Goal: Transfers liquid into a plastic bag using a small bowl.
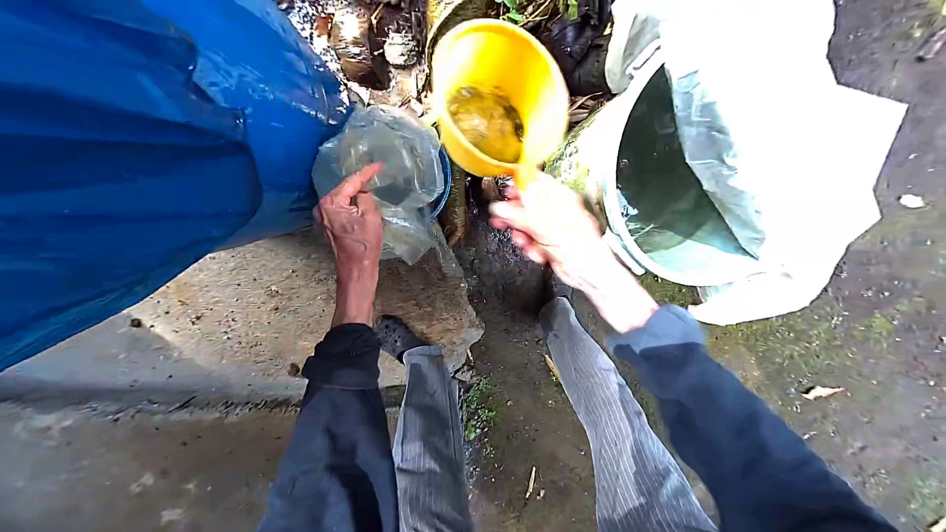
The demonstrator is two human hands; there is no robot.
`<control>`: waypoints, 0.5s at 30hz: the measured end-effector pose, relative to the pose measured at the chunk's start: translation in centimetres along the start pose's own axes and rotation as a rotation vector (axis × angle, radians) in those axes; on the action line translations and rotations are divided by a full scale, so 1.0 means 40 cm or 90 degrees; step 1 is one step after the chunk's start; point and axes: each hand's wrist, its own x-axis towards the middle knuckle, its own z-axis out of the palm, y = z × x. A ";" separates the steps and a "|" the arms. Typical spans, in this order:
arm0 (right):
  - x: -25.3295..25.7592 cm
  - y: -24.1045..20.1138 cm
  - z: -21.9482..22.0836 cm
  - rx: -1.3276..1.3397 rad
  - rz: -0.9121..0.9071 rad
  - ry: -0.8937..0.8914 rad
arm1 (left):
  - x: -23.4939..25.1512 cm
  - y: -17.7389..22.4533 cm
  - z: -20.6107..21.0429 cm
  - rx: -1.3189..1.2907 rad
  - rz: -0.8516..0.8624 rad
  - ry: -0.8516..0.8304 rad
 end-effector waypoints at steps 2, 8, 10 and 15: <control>-0.112 -0.027 -0.137 -0.044 0.010 0.041 | 0.000 -0.004 -0.016 0.035 0.003 0.006; -0.276 0.009 -0.475 -0.187 0.207 0.200 | -0.014 0.024 -0.040 0.048 -0.074 -0.005; -0.238 0.054 -0.546 -0.319 0.283 0.184 | -0.064 0.028 -0.044 0.080 -0.044 -0.038; -0.048 0.237 -0.676 -0.596 0.389 0.179 | -0.054 0.054 -0.016 0.223 0.027 -0.030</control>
